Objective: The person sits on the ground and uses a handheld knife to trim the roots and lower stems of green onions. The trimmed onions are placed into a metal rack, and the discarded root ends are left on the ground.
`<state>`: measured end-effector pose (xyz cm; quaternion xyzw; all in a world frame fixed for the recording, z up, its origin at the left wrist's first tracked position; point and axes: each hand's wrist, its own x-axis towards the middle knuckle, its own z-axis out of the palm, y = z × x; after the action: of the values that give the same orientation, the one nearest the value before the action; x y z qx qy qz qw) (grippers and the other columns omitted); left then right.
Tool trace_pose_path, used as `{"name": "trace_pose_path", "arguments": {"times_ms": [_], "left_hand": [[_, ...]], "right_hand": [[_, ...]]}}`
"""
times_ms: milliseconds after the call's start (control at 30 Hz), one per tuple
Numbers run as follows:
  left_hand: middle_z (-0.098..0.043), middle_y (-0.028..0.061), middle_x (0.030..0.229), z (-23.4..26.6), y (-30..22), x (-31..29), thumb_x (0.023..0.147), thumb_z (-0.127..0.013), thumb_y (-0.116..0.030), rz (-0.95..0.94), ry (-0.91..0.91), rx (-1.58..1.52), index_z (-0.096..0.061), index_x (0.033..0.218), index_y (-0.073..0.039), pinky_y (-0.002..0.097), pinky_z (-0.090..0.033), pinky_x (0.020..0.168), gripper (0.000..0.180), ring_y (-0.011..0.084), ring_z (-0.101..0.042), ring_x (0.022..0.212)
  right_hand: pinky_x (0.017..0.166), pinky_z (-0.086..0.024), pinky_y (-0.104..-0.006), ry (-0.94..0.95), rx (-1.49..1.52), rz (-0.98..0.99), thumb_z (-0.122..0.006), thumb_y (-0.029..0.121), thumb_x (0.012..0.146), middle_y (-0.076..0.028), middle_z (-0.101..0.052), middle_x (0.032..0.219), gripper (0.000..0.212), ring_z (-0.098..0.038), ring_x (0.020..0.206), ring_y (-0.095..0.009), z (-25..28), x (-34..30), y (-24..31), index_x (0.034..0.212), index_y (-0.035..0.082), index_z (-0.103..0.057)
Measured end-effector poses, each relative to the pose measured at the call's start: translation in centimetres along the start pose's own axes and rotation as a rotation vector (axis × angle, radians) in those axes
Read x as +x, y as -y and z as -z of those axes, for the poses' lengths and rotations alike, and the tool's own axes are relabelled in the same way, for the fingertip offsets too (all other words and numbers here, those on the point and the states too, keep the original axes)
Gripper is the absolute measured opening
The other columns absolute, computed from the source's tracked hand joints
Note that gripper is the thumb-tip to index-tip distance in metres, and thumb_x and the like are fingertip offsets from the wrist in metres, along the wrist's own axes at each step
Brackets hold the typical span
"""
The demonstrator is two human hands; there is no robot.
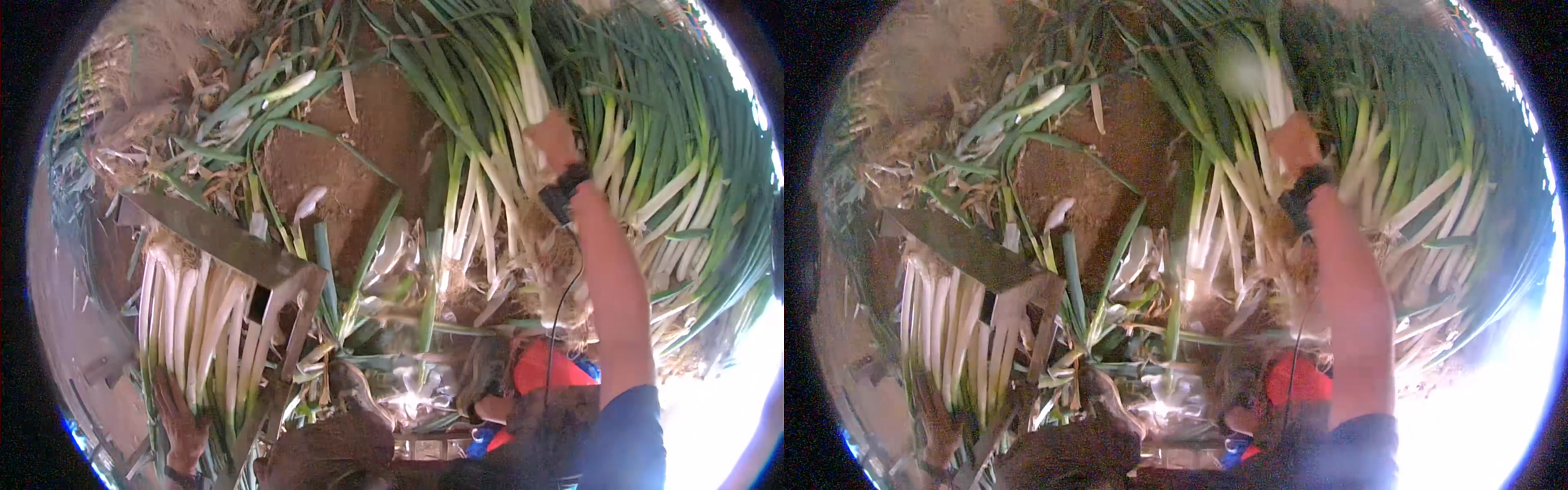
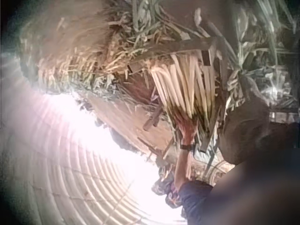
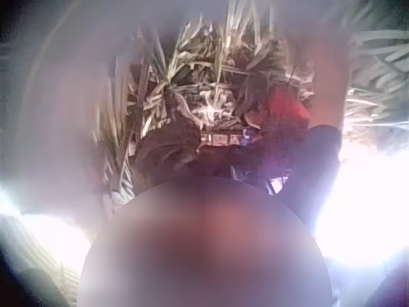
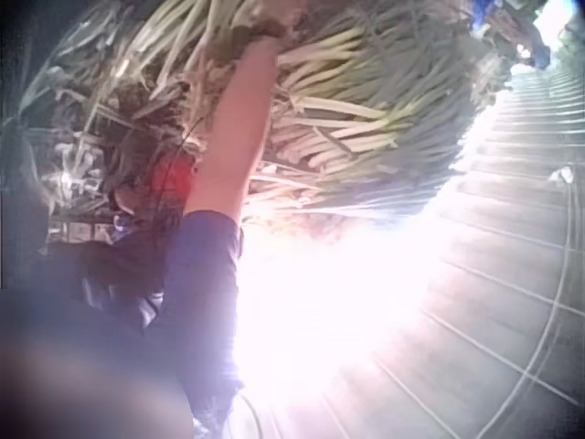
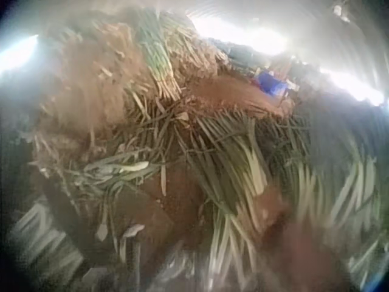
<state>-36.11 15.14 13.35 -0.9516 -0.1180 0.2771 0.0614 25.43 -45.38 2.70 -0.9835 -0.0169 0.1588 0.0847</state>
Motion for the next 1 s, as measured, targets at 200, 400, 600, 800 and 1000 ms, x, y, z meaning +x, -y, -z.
{"name": "trace_pose_path", "arguments": {"times_ms": [200, 400, 600, 800, 1000], "left_hand": [[-0.014, 0.0282, 0.168, -0.2, -0.3, 0.4, 0.078, -0.076, -0.047, -0.045, -0.123, -0.040, -0.015, 0.163, 0.001, 0.0619, -0.016, 0.124, 0.114, 0.0515, -0.017, 0.152], [-0.015, 0.0272, 0.168, -0.4, -0.7, 0.5, 0.076, -0.078, -0.038, -0.030, -0.174, -0.032, -0.014, 0.164, -0.003, 0.0629, -0.017, 0.123, 0.115, 0.0507, -0.018, 0.152], [-0.016, 0.0262, 0.168, -1.0, -1.0, 0.6, 0.073, -0.080, -0.029, -0.065, -0.275, -0.021, -0.017, 0.162, -0.001, 0.0608, -0.020, 0.123, 0.112, 0.0498, -0.020, 0.152], [-0.017, 0.0249, 0.168, -1.0, -1.1, 0.6, 0.073, -0.082, -0.024, 0.068, -0.130, -0.057, -0.019, 0.162, -0.003, 0.0594, -0.020, 0.124, 0.111, 0.0490, -0.022, 0.151], [-0.017, 0.0240, 0.168, 0.6, -1.8, 0.4, 0.079, -0.078, -0.027, -0.059, -0.261, -0.051, -0.019, 0.163, -0.005, 0.0591, -0.023, 0.121, 0.105, 0.0488, -0.024, 0.149]], "right_hand": [[0.079, -0.060, -0.0418, -0.148, 0.663, 0.266, -0.067, 0.033, 0.093, -0.015, -0.064, 0.102, 0.044, -0.068, 0.092, -0.026, 2.2, -11.4, 5.7, 0.122, 0.001, -0.060], [0.081, -0.060, -0.0465, 0.193, 0.655, 0.045, -0.070, 0.031, 0.091, -0.026, -0.067, 0.105, 0.058, -0.071, 0.091, -0.038, -13.3, -24.0, 16.4, 0.132, -0.004, -0.047], [0.083, -0.058, -0.0500, 0.325, 0.539, -0.064, -0.068, 0.028, 0.090, -0.028, -0.070, 0.105, 0.049, -0.072, 0.093, -0.042, -27.5, -26.6, 12.4, 0.125, -0.003, -0.054], [0.062, -0.059, -0.0351, 0.031, 0.387, 0.048, -0.066, 0.029, 0.098, -0.016, -0.070, 0.105, 0.043, -0.070, 0.083, -0.023, -29.7, -24.8, 7.7, 0.134, 0.006, -0.055], [0.066, -0.059, -0.0438, 0.157, 0.494, -0.078, -0.064, 0.041, 0.093, -0.021, -0.070, 0.104, 0.053, -0.069, 0.079, -0.033, -26.5, -28.4, 13.5, 0.131, 0.005, -0.057]]}}
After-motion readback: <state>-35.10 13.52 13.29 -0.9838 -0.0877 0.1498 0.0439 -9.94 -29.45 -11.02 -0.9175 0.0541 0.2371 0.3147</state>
